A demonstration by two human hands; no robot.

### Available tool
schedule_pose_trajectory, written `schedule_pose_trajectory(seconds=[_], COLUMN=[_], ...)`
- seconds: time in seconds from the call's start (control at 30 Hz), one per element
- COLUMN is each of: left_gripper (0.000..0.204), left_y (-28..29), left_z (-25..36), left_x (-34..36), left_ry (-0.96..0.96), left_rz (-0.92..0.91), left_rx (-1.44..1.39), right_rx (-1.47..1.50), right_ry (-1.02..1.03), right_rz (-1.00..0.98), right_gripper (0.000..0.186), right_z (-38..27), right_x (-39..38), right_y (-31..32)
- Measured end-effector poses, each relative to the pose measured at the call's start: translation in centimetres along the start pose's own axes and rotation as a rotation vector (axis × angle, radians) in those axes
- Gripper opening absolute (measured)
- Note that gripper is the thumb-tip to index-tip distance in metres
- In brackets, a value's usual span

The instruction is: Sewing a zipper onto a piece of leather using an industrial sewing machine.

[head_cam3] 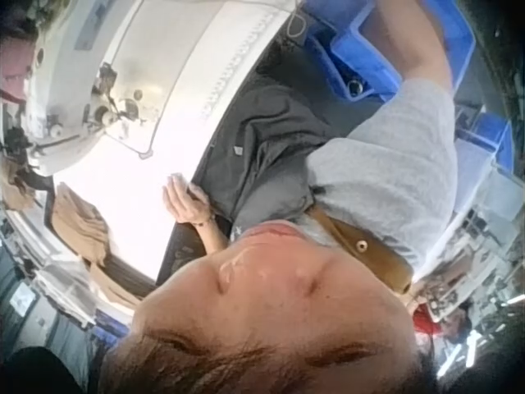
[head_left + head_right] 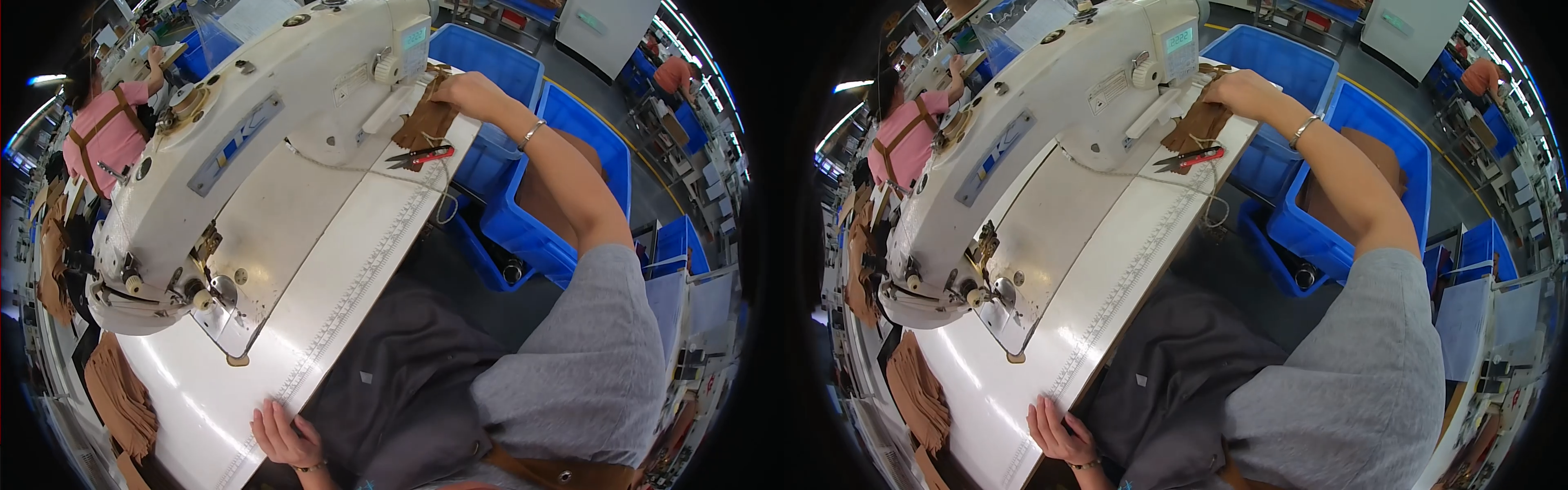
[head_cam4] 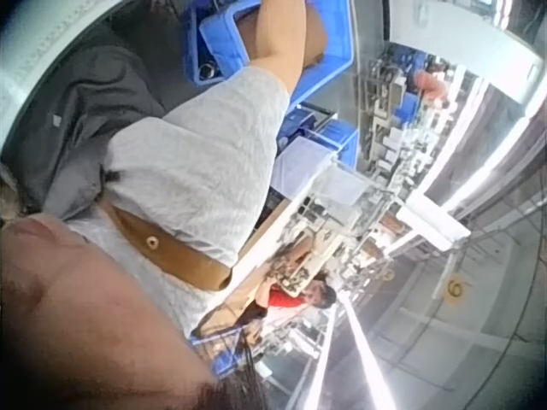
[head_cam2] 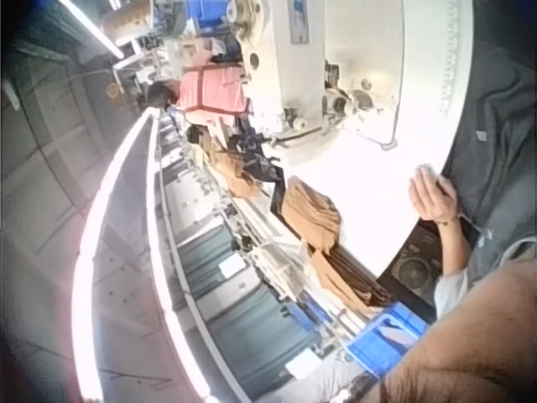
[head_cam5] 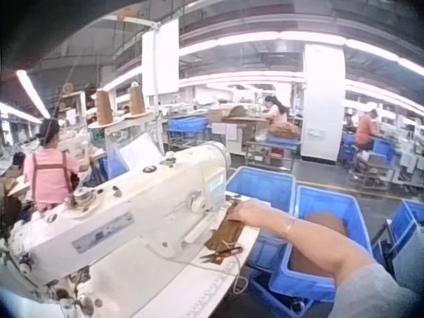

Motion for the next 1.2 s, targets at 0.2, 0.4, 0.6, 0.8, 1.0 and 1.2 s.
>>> schedule_pose_trajectory(seconds=[0.2,0.4,0.6,0.8,1.0,1.2], left_gripper=[0.036,0.037,0.031,0.042,0.042,0.046], left_y=[-0.1,-0.1,1.2,1.0,-6.0,-9.3], left_z=[0.0,0.0,-0.1,-3.8,-7.7,-8.3], left_x=[0.0,0.5,2.5,7.2,13.1,14.1], left_ry=[0.011,0.058,0.164,0.267,0.224,0.169], left_rz=[0.016,0.009,-0.129,-0.31,-0.244,-0.357], left_rx=[-0.005,-0.025,-0.207,-0.273,-0.178,-0.031], right_rx=[0.04,-0.07,0.052,0.362,0.655,0.643], right_ry=[0.003,-0.14,0.033,0.542,0.864,0.914], right_rz=[0.121,0.422,0.933,0.637,0.595,0.581], right_gripper=[0.031,0.021,0.026,0.033,0.028,0.024], right_z=[0.5,2.4,-4.8,-20.9,-31.7,-35.0], right_x=[-1.0,-1.2,-2.6,-1.6,1.1,4.7], right_y=[0.2,5.4,13.4,9.8,7.4,6.9])
Point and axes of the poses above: each hand's wrist, its own x-axis towards the middle knuckle, its own y-axis out of the back of the hand, z = x × y, the point moved 4 cm from there along x, towards the middle knuckle, and after that the axes turned 6 degrees about z, right-handed, at the moved point
